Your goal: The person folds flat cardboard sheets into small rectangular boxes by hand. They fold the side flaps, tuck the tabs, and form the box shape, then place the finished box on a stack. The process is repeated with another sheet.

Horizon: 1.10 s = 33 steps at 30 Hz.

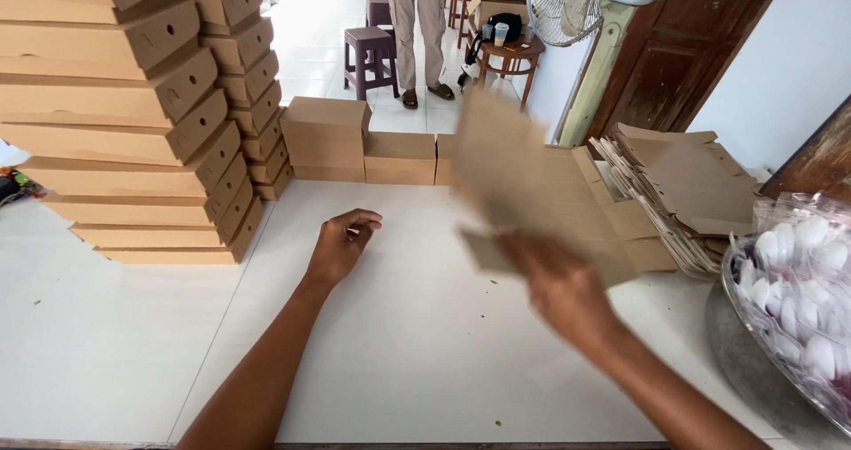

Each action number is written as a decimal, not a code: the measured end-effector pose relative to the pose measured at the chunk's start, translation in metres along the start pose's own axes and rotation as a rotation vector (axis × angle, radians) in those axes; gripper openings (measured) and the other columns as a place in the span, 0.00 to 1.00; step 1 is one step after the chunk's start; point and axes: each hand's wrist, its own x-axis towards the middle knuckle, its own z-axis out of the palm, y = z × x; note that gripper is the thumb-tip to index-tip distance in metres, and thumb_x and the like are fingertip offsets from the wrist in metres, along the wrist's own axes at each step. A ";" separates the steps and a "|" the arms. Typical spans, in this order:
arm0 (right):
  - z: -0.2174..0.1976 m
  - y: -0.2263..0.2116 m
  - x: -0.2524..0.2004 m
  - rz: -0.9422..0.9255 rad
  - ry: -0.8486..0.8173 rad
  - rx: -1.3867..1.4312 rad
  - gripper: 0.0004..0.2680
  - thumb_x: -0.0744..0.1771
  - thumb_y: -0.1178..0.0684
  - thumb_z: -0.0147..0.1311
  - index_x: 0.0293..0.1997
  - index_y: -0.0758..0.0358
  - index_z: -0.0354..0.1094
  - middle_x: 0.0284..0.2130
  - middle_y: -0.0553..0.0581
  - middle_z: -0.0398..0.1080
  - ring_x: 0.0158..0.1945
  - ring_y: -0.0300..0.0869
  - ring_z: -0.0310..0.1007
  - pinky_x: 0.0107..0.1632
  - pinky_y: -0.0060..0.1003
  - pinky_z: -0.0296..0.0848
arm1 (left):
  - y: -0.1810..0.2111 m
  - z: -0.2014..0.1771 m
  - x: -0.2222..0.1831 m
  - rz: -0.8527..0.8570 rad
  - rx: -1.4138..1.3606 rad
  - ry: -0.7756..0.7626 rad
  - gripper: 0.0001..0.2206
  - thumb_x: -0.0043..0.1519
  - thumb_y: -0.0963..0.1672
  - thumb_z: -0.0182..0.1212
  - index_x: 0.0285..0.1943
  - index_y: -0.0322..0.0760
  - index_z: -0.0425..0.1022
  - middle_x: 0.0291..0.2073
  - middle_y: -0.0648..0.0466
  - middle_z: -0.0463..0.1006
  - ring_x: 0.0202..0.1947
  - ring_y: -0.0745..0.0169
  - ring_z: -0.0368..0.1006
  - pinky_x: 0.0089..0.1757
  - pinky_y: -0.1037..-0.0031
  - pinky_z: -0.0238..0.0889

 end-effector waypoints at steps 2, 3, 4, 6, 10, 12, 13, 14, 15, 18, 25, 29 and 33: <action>-0.001 -0.035 -0.010 -0.135 -0.066 0.007 0.26 0.60 0.67 0.49 0.67 0.59 0.63 0.53 0.59 0.72 0.51 0.50 0.74 0.53 0.44 0.74 | -0.001 -0.004 0.000 0.061 0.007 0.072 0.12 0.64 0.37 0.52 0.49 0.39 0.82 0.42 0.56 0.86 0.45 0.67 0.80 0.45 0.77 0.70; -0.001 -0.053 -0.015 -0.268 -0.130 0.010 0.23 0.63 0.65 0.52 0.67 0.57 0.62 0.52 0.59 0.72 0.49 0.49 0.75 0.48 0.44 0.76 | -0.001 -0.007 0.001 0.126 0.012 0.141 0.14 0.63 0.36 0.49 0.49 0.38 0.81 0.41 0.55 0.86 0.44 0.66 0.80 0.43 0.76 0.70; -0.008 -0.069 -0.014 -0.269 -0.121 0.014 0.23 0.63 0.65 0.52 0.67 0.57 0.62 0.52 0.59 0.72 0.49 0.49 0.75 0.48 0.44 0.76 | 0.003 -0.011 0.000 0.129 0.022 0.144 0.14 0.63 0.36 0.49 0.49 0.38 0.81 0.41 0.55 0.86 0.44 0.66 0.80 0.43 0.76 0.70; -0.025 -0.100 -0.015 -0.362 -0.482 0.137 0.36 0.60 0.73 0.50 0.77 0.47 0.48 0.51 0.61 0.63 0.35 0.49 0.74 0.27 0.44 0.78 | 0.011 -0.013 -0.001 0.329 0.094 0.180 0.13 0.63 0.34 0.52 0.49 0.36 0.80 0.39 0.52 0.85 0.38 0.64 0.80 0.38 0.75 0.74; -0.006 -0.110 -0.036 -0.454 -0.442 0.176 0.29 0.61 0.67 0.52 0.72 0.55 0.58 0.40 0.56 0.64 0.36 0.47 0.66 0.23 0.41 0.68 | 0.038 -0.007 -0.017 0.440 0.176 0.052 0.12 0.64 0.34 0.55 0.52 0.33 0.80 0.40 0.51 0.84 0.37 0.62 0.80 0.36 0.75 0.74; -0.005 -0.108 -0.038 -0.395 -0.437 0.341 0.16 0.66 0.53 0.50 0.59 0.66 0.62 0.32 0.58 0.64 0.29 0.48 0.64 0.25 0.43 0.63 | 0.051 0.001 -0.025 0.517 0.152 -0.104 0.10 0.68 0.42 0.56 0.51 0.32 0.81 0.42 0.52 0.85 0.30 0.65 0.78 0.31 0.75 0.72; 0.000 -0.108 -0.040 -0.390 -0.431 0.347 0.16 0.66 0.53 0.50 0.59 0.66 0.62 0.32 0.58 0.64 0.29 0.48 0.64 0.25 0.43 0.63 | 0.050 0.004 -0.027 0.515 0.159 -0.111 0.10 0.68 0.42 0.56 0.51 0.32 0.81 0.42 0.52 0.85 0.30 0.65 0.78 0.31 0.75 0.72; 0.005 -0.107 -0.043 -0.446 -0.271 0.263 0.16 0.63 0.62 0.55 0.58 0.65 0.63 0.29 0.55 0.63 0.26 0.44 0.62 0.23 0.40 0.63 | 0.048 0.008 -0.028 0.488 0.167 -0.170 0.10 0.68 0.44 0.57 0.49 0.33 0.81 0.42 0.54 0.85 0.30 0.65 0.77 0.34 0.74 0.71; 0.010 -0.106 -0.046 -0.495 -0.113 0.177 0.19 0.61 0.71 0.59 0.56 0.64 0.64 0.27 0.53 0.63 0.23 0.41 0.60 0.20 0.37 0.62 | 0.046 0.014 -0.029 0.461 0.173 -0.233 0.10 0.67 0.45 0.58 0.47 0.34 0.81 0.42 0.56 0.85 0.31 0.64 0.77 0.37 0.73 0.71; -0.004 -0.109 -0.039 -0.580 0.055 0.039 0.12 0.68 0.62 0.55 0.58 0.63 0.67 0.25 0.52 0.64 0.21 0.39 0.61 0.26 0.32 0.66 | 0.061 0.016 -0.038 0.384 0.200 -0.362 0.07 0.66 0.43 0.59 0.44 0.36 0.82 0.37 0.57 0.85 0.29 0.66 0.75 0.35 0.74 0.67; -0.011 -0.091 -0.026 -0.462 0.149 -0.212 0.12 0.67 0.64 0.49 0.55 0.57 0.70 0.20 0.49 0.62 0.22 0.36 0.58 0.29 0.31 0.66 | 0.149 -0.006 -0.101 0.473 0.275 -0.377 0.37 0.65 0.63 0.29 0.35 0.37 0.83 0.29 0.55 0.86 0.33 0.58 0.82 0.38 0.68 0.70; 0.006 -0.074 -0.033 -0.424 0.210 -0.179 0.12 0.68 0.56 0.52 0.59 0.54 0.68 0.25 0.50 0.59 0.26 0.39 0.60 0.36 0.36 0.69 | 0.152 0.009 -0.155 0.445 0.428 -0.496 0.20 0.60 0.53 0.57 0.55 0.41 0.77 0.40 0.54 0.86 0.37 0.54 0.82 0.36 0.65 0.70; 0.032 -0.065 -0.041 -0.314 0.197 -0.089 0.22 0.71 0.47 0.60 0.71 0.59 0.54 0.42 0.58 0.73 0.44 0.49 0.72 0.49 0.48 0.73 | 0.131 0.004 -0.171 0.341 0.383 -0.266 0.13 0.59 0.40 0.66 0.53 0.39 0.82 0.49 0.52 0.86 0.42 0.58 0.88 0.46 0.70 0.83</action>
